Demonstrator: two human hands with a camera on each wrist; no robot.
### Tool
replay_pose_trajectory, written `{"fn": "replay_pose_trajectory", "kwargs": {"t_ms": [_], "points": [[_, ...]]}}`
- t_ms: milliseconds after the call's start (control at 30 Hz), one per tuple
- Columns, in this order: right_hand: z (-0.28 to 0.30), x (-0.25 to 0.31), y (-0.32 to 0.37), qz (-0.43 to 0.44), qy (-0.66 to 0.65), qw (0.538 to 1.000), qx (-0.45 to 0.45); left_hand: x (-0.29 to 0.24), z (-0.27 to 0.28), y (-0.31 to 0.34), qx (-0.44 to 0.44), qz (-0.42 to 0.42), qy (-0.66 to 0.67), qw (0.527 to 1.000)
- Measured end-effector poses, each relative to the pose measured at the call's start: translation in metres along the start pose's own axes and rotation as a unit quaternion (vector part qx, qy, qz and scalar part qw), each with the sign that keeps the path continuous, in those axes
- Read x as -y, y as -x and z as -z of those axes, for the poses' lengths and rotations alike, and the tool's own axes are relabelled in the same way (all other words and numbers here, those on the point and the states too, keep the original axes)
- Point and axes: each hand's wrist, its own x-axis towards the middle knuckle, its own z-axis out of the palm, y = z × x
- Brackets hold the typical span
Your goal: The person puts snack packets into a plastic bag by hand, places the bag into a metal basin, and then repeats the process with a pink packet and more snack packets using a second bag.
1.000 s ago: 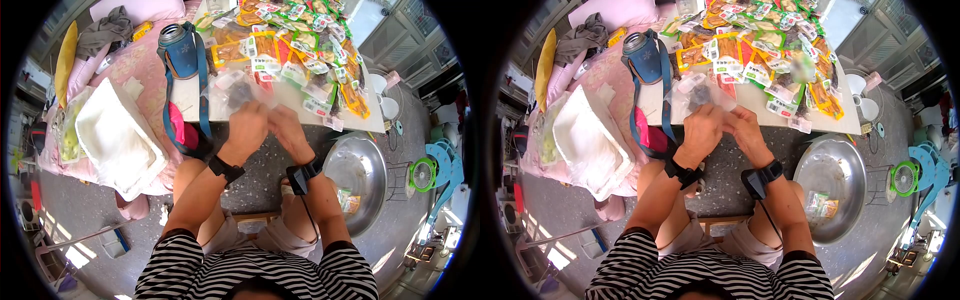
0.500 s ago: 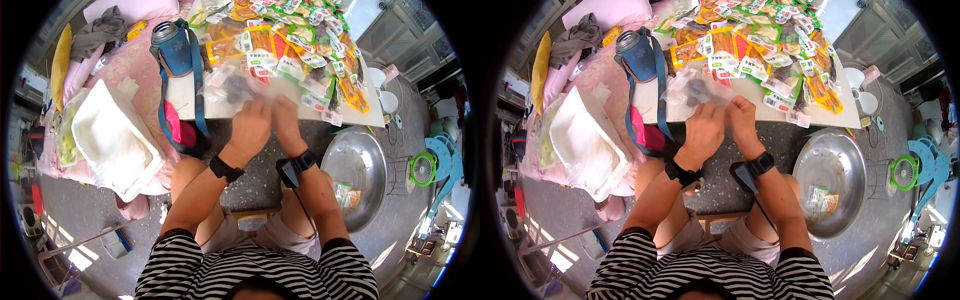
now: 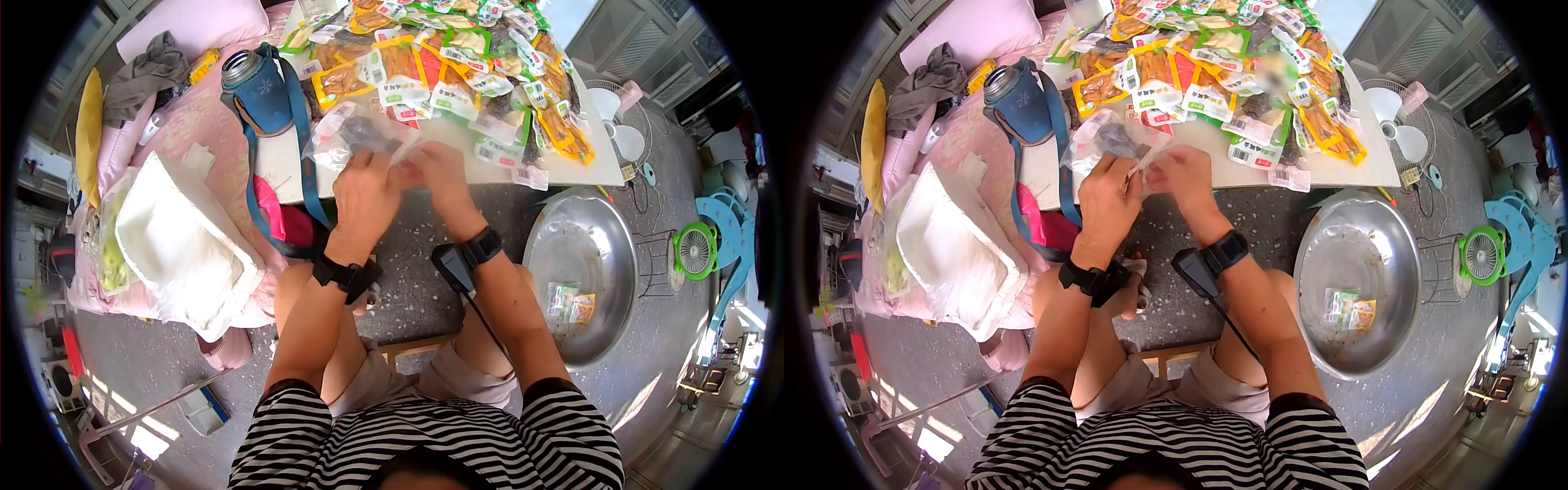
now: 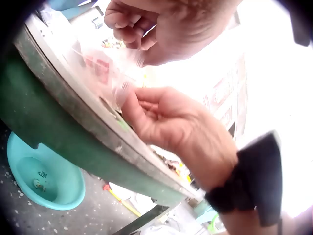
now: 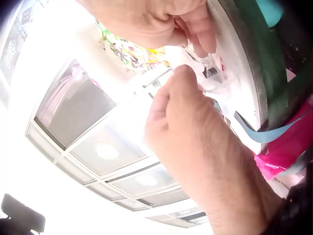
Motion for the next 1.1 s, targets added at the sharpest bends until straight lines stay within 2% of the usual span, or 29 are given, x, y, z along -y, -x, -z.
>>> {"fn": "replay_pose_trajectory", "kwargs": {"t_ms": [133, 300, 467, 567, 667, 867, 967, 1100], "points": [[0.024, 0.015, 0.0, 0.005, 0.033, 0.999, -0.012, 0.006, 0.013, -0.004, 0.007, 0.072, 0.076, 0.994], [0.04, 0.022, 0.003, 0.013, 0.028, 0.998, -0.059, 0.005, 0.012, -0.004, 0.004, 0.043, 0.053, 0.998], [0.043, 0.022, -0.004, 0.024, 0.035, 0.997, -0.057, 0.007, 0.008, -0.002, 0.012, 0.047, 0.039, 0.998], [0.037, 0.019, -0.005, 0.05, 0.084, 0.995, -0.031, 0.007, 0.0, 0.003, 0.048, 0.04, 0.015, 0.998], [0.031, 0.018, -0.005, 0.069, 0.123, 0.99, -0.018, 0.008, -0.008, 0.007, 0.131, 0.042, -0.087, 0.987], [0.029, 0.019, -0.006, 0.065, 0.142, 0.987, -0.036, 0.006, -0.007, 0.005, 0.169, 0.045, -0.111, 0.978], [0.028, 0.016, -0.007, 0.081, 0.139, 0.986, -0.049, 0.014, -0.016, 0.007, 0.161, 0.013, -0.104, 0.981], [0.028, 0.009, -0.011, 0.082, 0.154, 0.983, -0.066, 0.013, -0.022, 0.004, 0.159, 0.018, -0.116, 0.98]]}}
